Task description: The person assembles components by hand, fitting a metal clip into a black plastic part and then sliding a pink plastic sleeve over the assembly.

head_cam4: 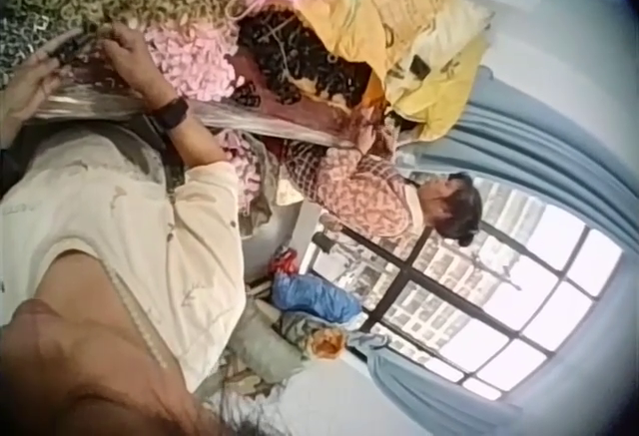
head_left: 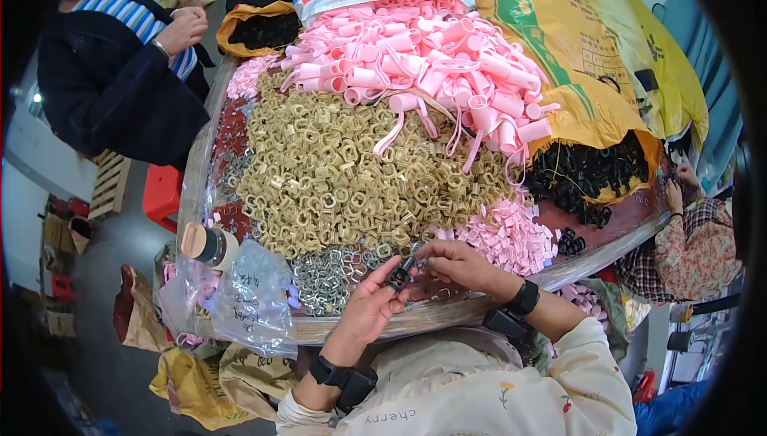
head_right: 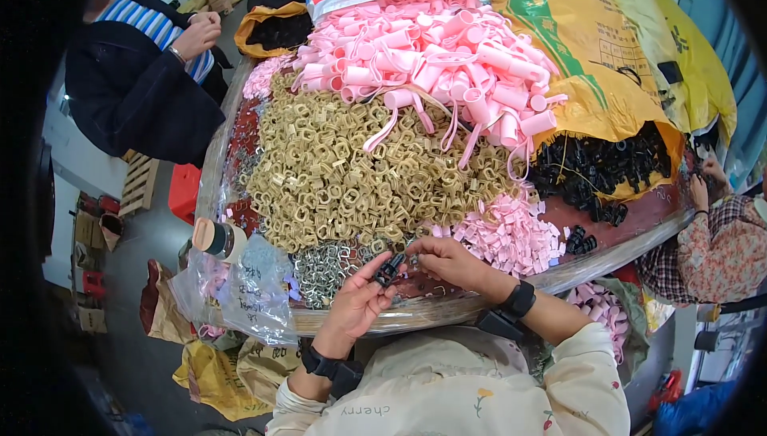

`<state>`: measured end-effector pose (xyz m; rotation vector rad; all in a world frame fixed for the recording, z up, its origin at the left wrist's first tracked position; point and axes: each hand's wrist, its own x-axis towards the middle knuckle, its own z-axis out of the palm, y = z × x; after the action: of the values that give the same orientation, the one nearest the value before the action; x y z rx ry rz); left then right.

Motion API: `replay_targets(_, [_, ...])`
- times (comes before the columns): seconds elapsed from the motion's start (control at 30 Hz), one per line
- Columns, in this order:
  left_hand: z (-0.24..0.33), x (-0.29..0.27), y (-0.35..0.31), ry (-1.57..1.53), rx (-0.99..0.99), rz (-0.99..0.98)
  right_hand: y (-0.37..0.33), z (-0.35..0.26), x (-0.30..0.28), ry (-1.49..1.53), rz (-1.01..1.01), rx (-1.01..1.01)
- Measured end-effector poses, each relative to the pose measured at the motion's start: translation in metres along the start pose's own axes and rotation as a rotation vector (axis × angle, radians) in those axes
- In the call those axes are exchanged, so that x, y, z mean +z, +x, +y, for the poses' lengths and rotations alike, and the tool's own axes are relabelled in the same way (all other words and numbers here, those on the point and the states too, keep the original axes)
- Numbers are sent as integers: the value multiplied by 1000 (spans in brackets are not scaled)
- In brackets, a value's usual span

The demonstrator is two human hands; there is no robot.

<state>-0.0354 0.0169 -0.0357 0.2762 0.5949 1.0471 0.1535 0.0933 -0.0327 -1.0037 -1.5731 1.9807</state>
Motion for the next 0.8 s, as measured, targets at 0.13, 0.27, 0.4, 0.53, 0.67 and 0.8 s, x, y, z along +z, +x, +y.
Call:
replay_targets(0.13, [3,5,1,-79,7,-49,1,8,0,-111,42,-122])
replay_targets(0.27, [6,2,-1,-138,36,-73,-1,6,1,-113,5,-100])
replay_targets(0.4, [2,7,0,-14,31,84,-2,3,4,-86,-31,-73])
replay_targets(0.53, [0,5,0,30,-17,12,-1,-2,7,-64,-56,-36])
replay_targets(0.67, [-5,6,1,114,-92,100,1,-4,9,32,-84,-14])
replay_targets(0.8, [-5,7,2,356,-16,233,2,-3,10,-58,-143,-43])
